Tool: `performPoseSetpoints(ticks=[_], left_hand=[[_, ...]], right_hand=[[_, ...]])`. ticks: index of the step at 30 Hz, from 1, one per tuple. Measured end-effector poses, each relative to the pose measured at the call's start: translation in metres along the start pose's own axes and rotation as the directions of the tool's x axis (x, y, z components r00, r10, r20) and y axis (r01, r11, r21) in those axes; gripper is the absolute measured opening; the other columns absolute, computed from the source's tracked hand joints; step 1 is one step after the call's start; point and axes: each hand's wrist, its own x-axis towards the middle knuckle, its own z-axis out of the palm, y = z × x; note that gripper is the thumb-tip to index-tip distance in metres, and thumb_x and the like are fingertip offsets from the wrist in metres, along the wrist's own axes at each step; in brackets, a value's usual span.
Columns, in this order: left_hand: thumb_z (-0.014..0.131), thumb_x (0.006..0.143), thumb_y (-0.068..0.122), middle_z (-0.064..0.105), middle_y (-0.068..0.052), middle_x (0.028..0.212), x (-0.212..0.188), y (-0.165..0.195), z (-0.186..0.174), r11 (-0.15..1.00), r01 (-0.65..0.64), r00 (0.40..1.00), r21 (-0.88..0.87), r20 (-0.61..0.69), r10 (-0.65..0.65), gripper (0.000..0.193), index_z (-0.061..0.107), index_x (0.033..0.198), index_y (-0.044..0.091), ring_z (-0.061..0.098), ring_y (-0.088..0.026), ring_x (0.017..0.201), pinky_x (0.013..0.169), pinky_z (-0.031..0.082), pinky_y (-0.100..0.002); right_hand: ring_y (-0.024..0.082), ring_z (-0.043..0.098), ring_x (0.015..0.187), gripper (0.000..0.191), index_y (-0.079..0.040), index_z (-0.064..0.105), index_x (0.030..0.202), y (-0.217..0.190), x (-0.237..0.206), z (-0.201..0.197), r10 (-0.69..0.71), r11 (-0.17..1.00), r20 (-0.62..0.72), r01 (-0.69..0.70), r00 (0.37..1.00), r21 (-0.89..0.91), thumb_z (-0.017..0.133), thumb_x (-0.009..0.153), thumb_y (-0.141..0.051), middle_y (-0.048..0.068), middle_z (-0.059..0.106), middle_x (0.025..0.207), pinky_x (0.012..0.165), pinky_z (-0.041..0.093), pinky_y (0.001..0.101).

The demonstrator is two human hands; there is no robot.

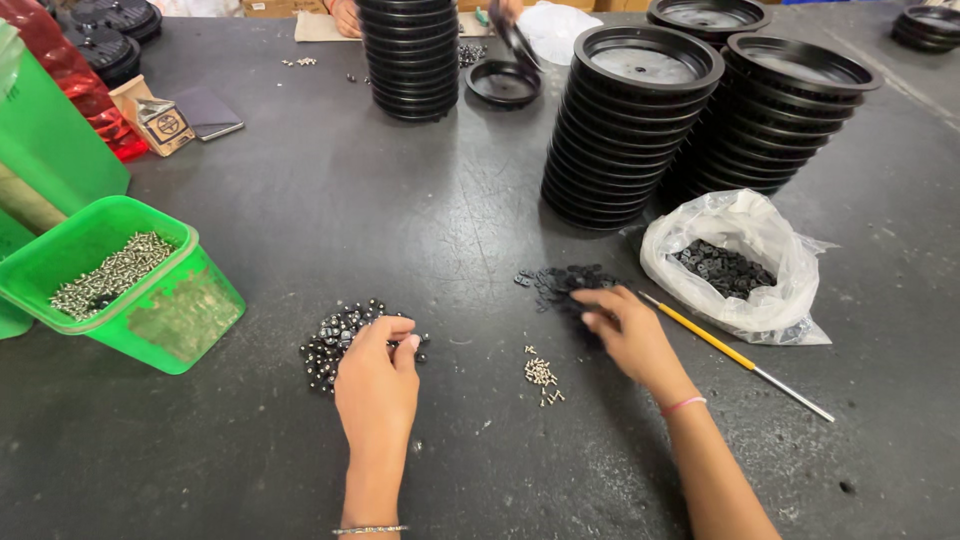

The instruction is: The person sorts small metal screws and black plastic components on a workbench, picking up individual screws by hand and placing them into separate piles, occasionally pairing a screw with a black plastic part.

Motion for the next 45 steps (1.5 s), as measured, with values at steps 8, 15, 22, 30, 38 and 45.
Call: performPoseSetpoints(ticks=[8,15,22,30,38,45], left_hand=[[0.073,0.088,0.012,0.077,-0.006,0.091,-0.002,0.009,0.005,0.992,0.005,0.997,-0.125,0.072,0.003,0.014,0.073,0.101,0.008,0.073,-0.021,0.075,0.069,0.056,-0.034],[0.072,0.088,0.012,0.079,-0.007,0.087,-0.015,0.023,0.026,0.951,0.055,0.981,-0.304,0.192,0.005,0.014,0.074,0.101,0.007,0.075,-0.016,0.073,0.068,0.057,-0.030],[0.072,0.088,0.011,0.079,-0.007,0.087,-0.026,0.030,0.044,0.942,0.041,0.963,-0.333,0.263,0.051,0.013,0.074,0.100,0.006,0.076,-0.016,0.074,0.068,0.058,-0.030],[0.071,0.088,0.010,0.078,-0.008,0.088,-0.032,0.032,0.046,0.955,0.031,0.953,-0.294,0.296,0.060,0.013,0.073,0.100,0.006,0.076,-0.019,0.075,0.068,0.057,-0.032],[0.072,0.087,0.009,0.078,-0.009,0.088,-0.036,0.029,0.058,0.933,-0.009,0.954,-0.359,0.275,0.115,0.012,0.072,0.099,0.004,0.077,-0.020,0.076,0.069,0.059,-0.032],[0.072,0.087,0.009,0.078,-0.009,0.090,-0.038,0.028,0.055,0.950,0.000,0.952,-0.313,0.290,0.096,0.012,0.073,0.098,0.005,0.077,-0.020,0.077,0.070,0.058,-0.033]], right_hand=[[0.023,0.073,0.081,0.020,-0.009,0.077,0.104,0.000,-0.001,-0.021,0.025,0.996,-0.143,-0.036,0.989,-0.077,0.076,0.085,-0.012,0.010,0.073,0.094,0.077,0.057,0.0345],[0.022,0.074,0.079,0.023,-0.010,0.080,0.093,-0.020,-0.007,-0.015,0.053,0.987,0.096,-0.038,0.994,-0.154,0.084,0.074,-0.022,0.006,0.076,0.091,0.075,0.058,0.0350],[0.028,0.070,0.082,0.011,-0.015,0.079,0.089,-0.038,-0.013,-0.005,-0.070,0.947,0.049,0.082,0.996,-0.310,0.077,0.080,-0.021,0.004,0.070,0.087,0.073,0.055,0.0417],[0.026,0.068,0.090,0.017,-0.017,0.079,0.093,-0.044,-0.018,-0.004,-0.073,0.948,0.042,0.083,0.996,-0.308,0.077,0.079,-0.027,0.002,0.069,0.090,0.075,0.055,0.0411],[0.024,0.068,0.091,0.012,-0.015,0.076,0.088,-0.044,-0.018,0.002,-0.071,0.936,0.055,0.086,0.996,-0.342,0.075,0.083,-0.025,0.001,0.069,0.090,0.076,0.055,0.0391],[0.025,0.067,0.094,0.015,-0.017,0.077,0.096,-0.050,-0.022,0.000,-0.165,0.943,0.036,0.168,0.986,-0.287,0.075,0.082,-0.021,-0.001,0.070,0.094,0.076,0.055,0.0397]])
